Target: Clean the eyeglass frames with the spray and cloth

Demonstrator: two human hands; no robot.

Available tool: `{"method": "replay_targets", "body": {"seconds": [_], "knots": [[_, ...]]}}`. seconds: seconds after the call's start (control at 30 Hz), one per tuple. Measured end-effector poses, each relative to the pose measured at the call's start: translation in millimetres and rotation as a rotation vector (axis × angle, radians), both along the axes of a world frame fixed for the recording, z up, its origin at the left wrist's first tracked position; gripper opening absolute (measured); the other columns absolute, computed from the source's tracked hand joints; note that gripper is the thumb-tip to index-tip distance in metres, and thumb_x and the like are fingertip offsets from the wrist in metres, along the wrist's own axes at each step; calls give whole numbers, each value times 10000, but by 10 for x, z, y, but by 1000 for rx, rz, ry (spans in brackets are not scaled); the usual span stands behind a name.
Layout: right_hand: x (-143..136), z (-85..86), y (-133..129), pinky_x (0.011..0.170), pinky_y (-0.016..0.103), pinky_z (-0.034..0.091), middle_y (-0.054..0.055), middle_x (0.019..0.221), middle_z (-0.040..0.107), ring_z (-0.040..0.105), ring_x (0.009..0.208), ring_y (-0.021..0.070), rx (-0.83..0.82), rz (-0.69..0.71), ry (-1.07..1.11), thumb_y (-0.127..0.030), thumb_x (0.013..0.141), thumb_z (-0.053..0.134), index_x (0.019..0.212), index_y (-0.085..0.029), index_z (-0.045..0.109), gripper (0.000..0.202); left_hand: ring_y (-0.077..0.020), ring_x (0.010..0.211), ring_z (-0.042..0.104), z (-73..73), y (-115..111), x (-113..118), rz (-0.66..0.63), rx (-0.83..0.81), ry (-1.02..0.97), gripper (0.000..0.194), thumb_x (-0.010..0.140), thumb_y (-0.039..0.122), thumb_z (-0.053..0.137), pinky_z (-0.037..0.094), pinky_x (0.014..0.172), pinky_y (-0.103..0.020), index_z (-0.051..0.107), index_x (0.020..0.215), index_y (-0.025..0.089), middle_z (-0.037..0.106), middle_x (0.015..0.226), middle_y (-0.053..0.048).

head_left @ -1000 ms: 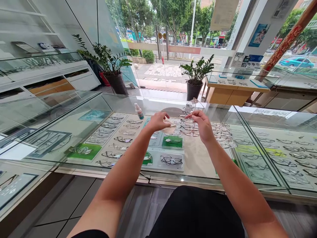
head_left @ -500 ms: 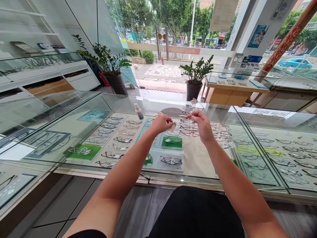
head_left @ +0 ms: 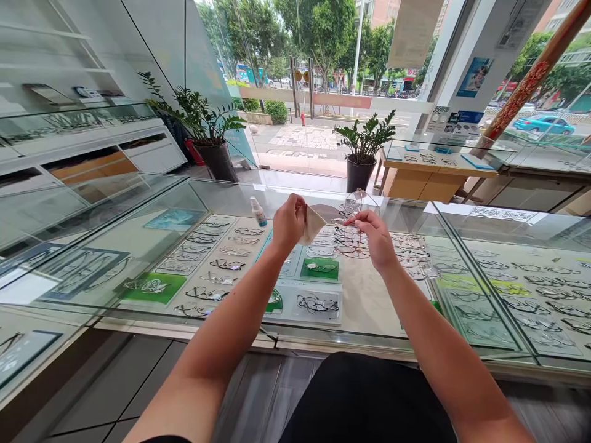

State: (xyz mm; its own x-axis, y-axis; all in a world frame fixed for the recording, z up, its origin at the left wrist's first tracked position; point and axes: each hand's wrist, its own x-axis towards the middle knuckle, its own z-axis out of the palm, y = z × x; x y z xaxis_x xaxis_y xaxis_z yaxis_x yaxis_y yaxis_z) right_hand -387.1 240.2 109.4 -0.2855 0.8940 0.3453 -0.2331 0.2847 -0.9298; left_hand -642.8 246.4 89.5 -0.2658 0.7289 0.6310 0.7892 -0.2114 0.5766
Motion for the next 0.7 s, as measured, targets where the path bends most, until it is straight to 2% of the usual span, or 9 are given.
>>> {"method": "replay_targets", "body": {"seconds": [0.17, 0.37, 0.47, 0.57, 0.63, 0.7], "knots": [[-8, 17, -14, 1029, 460, 524, 41, 993, 823, 710, 1080, 263, 1, -9, -21, -366, 911, 659, 908, -276, 666, 90, -241, 848, 657, 114, -75, -28, 39, 18, 143, 206, 992, 108, 512, 449, 763, -358, 644, 906, 241, 741, 938, -73], [-9, 30, -21, 1031, 452, 519, 44, 1004, 828, 711, 1088, 261, 1, -12, -23, -384, 901, 660, 910, -271, 660, 113, -267, 874, 672, 177, -127, 9, -19, -89, 132, 201, 947, 122, 528, 473, 813, -381, 668, 854, 233, 754, 969, -83], [-4, 31, -25, 1029, 449, 515, 45, 1004, 822, 709, 1092, 261, 0, -8, -27, -379, 906, 662, 910, -268, 662, 111, -284, 912, 690, 145, -104, 1, -41, -152, 46, 156, 955, 157, 570, 481, 832, -382, 699, 993, 237, 762, 978, -79], [0, 32, -26, 1020, 450, 516, 50, 1007, 817, 704, 1097, 264, 2, -5, -32, -371, 913, 655, 912, -268, 654, 103, -299, 918, 709, 69, -52, -74, -51, -269, -53, 238, 959, 245, 655, 480, 804, -376, 697, 1193, 231, 770, 982, -80], [1, 32, -25, 1012, 449, 518, 50, 1010, 815, 700, 1096, 264, 4, -5, -41, -367, 915, 648, 914, -270, 649, 97, -298, 881, 710, 9, -17, -140, -52, -359, -92, 280, 946, 346, 726, 471, 761, -362, 708, 1196, 220, 769, 940, -81], [1, 31, -24, 1010, 447, 519, 51, 1010, 814, 698, 1093, 261, 8, -7, -45, -367, 914, 646, 911, -272, 648, 95, -289, 826, 695, -41, 10, -195, -47, -445, -96, 265, 918, 436, 781, 448, 721, -351, 740, 1060, 216, 766, 877, -88]]}}
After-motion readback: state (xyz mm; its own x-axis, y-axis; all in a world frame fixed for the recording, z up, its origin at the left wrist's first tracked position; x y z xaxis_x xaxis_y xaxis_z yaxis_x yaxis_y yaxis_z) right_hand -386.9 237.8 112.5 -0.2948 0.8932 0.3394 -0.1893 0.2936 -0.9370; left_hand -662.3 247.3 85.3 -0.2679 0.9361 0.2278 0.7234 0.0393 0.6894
